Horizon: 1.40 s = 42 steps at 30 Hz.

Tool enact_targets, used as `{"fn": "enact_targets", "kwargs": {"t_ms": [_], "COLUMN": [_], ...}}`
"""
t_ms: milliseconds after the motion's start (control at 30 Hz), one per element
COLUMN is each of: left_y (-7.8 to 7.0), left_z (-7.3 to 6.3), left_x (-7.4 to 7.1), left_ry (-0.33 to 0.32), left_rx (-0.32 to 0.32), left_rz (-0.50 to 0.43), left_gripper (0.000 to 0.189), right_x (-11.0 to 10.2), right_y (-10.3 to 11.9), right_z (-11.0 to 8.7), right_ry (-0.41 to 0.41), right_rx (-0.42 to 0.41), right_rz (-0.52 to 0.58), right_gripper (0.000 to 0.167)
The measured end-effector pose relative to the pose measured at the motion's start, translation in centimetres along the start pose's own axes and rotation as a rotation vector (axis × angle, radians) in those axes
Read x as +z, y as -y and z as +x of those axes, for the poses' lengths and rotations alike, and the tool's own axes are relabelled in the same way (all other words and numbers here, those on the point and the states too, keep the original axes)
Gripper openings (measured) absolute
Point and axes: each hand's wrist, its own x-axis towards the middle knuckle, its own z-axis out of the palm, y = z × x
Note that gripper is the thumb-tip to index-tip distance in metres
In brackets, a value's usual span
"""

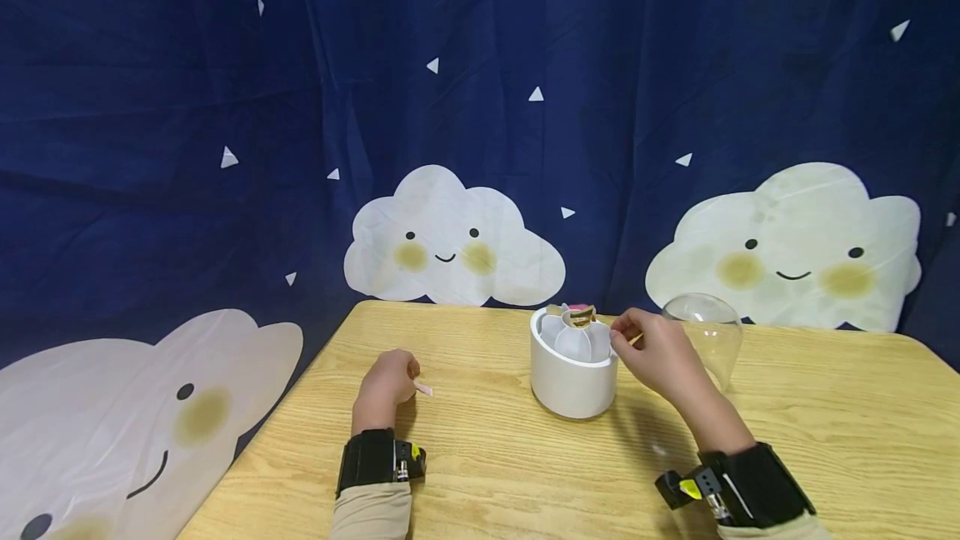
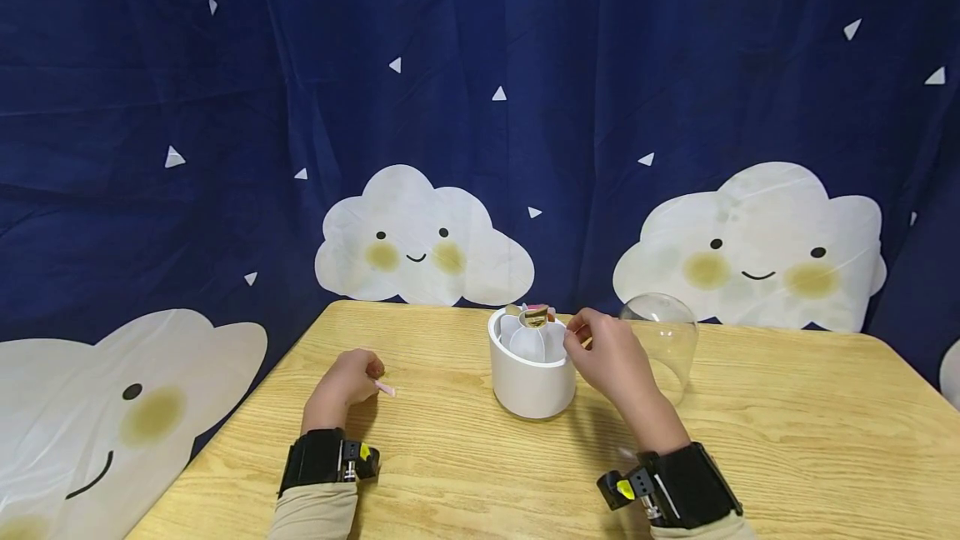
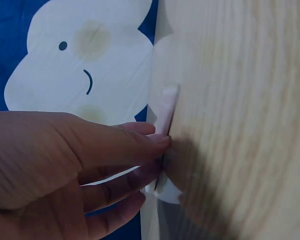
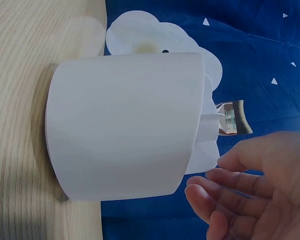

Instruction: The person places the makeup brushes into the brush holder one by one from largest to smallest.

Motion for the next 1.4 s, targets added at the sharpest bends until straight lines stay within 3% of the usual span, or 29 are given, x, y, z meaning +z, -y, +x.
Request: {"fn": "enact_targets", "kwargs": {"t_ms": [300, 667, 800, 1100, 1400], "left_y": [0.3, 0.0, 0.0, -1.3, -4.8], "left_z": [-0.4, -0.5, -0.2, 0.1, 0.1], "left_x": [-0.3, -0.4, -0.4, -0.8, -1.5], "left_ry": [0.000, 0.022, -0.001, -0.108, -0.204], "left_rx": [-0.016, -0.023, 0.020, 0.139, 0.261], "left_rz": [0.004, 0.011, 0.003, -0.159, -0.198], "left_gripper": [0.011, 0.009, 0.006, 0.004, 0.005], "right_x": [0.0, -0.1, -0.1, -0.2, -0.3], "right_y": [0.1, 0.1, 0.1, 0.1, 0.2], "right_z": [0.0, 0.1, 0.1, 0.1, -0.1], "right_ry": [0.012, 0.017, 0.016, 0.000, -0.032], "right_rx": [0.018, 0.026, 0.024, 0.006, 0.011], "right_rz": [-0.005, -0.005, -0.004, 0.001, 0.009], "right_gripper": [0.010, 0.011, 0.011, 0.010, 0.010]}}
